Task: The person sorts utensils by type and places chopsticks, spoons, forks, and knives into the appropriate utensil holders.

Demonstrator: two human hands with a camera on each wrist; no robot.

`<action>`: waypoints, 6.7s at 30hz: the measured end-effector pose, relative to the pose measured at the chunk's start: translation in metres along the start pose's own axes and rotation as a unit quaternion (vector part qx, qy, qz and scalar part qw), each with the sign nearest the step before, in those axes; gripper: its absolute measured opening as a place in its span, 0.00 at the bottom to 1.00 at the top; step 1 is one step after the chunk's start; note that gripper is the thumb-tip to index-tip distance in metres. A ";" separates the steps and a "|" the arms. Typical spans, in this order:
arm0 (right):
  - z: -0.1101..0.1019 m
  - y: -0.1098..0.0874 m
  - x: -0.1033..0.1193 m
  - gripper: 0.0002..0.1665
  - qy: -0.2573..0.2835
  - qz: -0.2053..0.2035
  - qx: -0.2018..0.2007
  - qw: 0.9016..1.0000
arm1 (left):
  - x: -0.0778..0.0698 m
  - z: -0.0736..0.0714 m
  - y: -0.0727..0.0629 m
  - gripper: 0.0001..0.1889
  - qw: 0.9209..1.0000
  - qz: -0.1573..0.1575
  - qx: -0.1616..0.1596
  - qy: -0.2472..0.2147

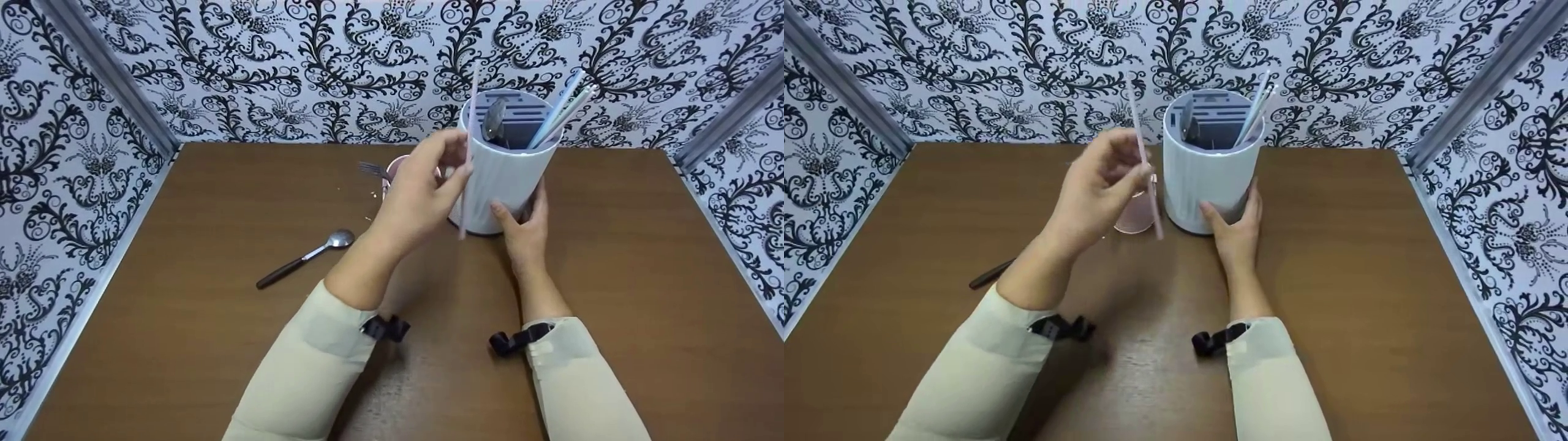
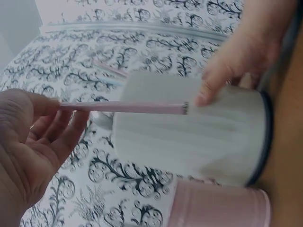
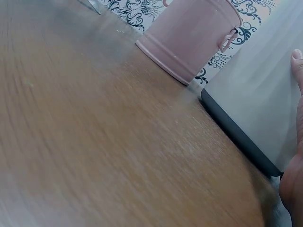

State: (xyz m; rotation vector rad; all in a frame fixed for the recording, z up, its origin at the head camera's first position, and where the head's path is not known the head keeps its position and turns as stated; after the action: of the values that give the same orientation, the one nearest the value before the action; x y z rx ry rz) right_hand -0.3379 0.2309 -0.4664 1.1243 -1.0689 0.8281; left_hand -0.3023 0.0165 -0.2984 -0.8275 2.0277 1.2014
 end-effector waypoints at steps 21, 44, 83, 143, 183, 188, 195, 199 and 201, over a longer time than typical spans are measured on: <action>-0.003 -0.003 -0.002 0.61 -0.056 0.018 0.005 0.998 | -0.043 0.014 0.040 0.13 0.970 0.099 -0.165 -0.149; -0.004 0.000 -0.005 0.59 -0.046 0.022 0.011 0.999 | -0.003 0.080 0.091 0.13 0.995 -0.028 -0.038 0.092; 0.001 0.002 0.001 0.56 -0.066 -0.001 0.009 0.998 | 0.014 0.091 0.095 0.12 0.974 -0.079 0.017 0.213; -0.001 -0.004 -0.001 0.60 -0.052 0.019 -0.010 0.998 | 0.008 -0.019 -0.062 0.09 0.960 0.109 -0.170 0.195; 0.000 -0.004 -0.001 0.61 -0.016 0.009 0.001 1.000 | 0.137 -0.092 -0.107 0.26 0.914 -0.288 -0.004 0.284; 0.001 -0.004 0.000 0.60 -0.024 0.009 0.000 1.000 | 0.156 -0.093 -0.117 0.27 0.886 -0.339 0.062 0.310; 0.000 -0.004 -0.001 0.60 -0.035 0.019 -0.003 0.999 | 0.166 -0.098 -0.127 0.25 0.866 -0.339 0.102 0.354; 0.000 -0.004 -0.001 0.60 -0.032 0.018 -0.003 0.999 | 0.168 -0.099 -0.130 0.22 0.862 -0.331 0.111 0.367; 0.000 -0.004 -0.001 0.60 -0.035 0.020 -0.001 0.999 | 0.170 -0.098 -0.132 0.19 0.859 -0.330 0.114 0.373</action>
State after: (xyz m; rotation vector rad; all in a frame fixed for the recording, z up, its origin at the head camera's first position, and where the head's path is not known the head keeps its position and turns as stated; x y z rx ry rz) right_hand -0.3347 0.2296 -0.4685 1.1411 -1.1523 0.8238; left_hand -0.3223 -0.1564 -0.4591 -1.8696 2.0679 0.2341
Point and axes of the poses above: each hand's wrist, its own y-axis towards the middle knuckle, its own z-axis out of the palm, x = y × z, the point moved 8 cm from there along y, towards the middle knuckle, and after that the axes turned 5 degrees about x, right-handed, at the moved point
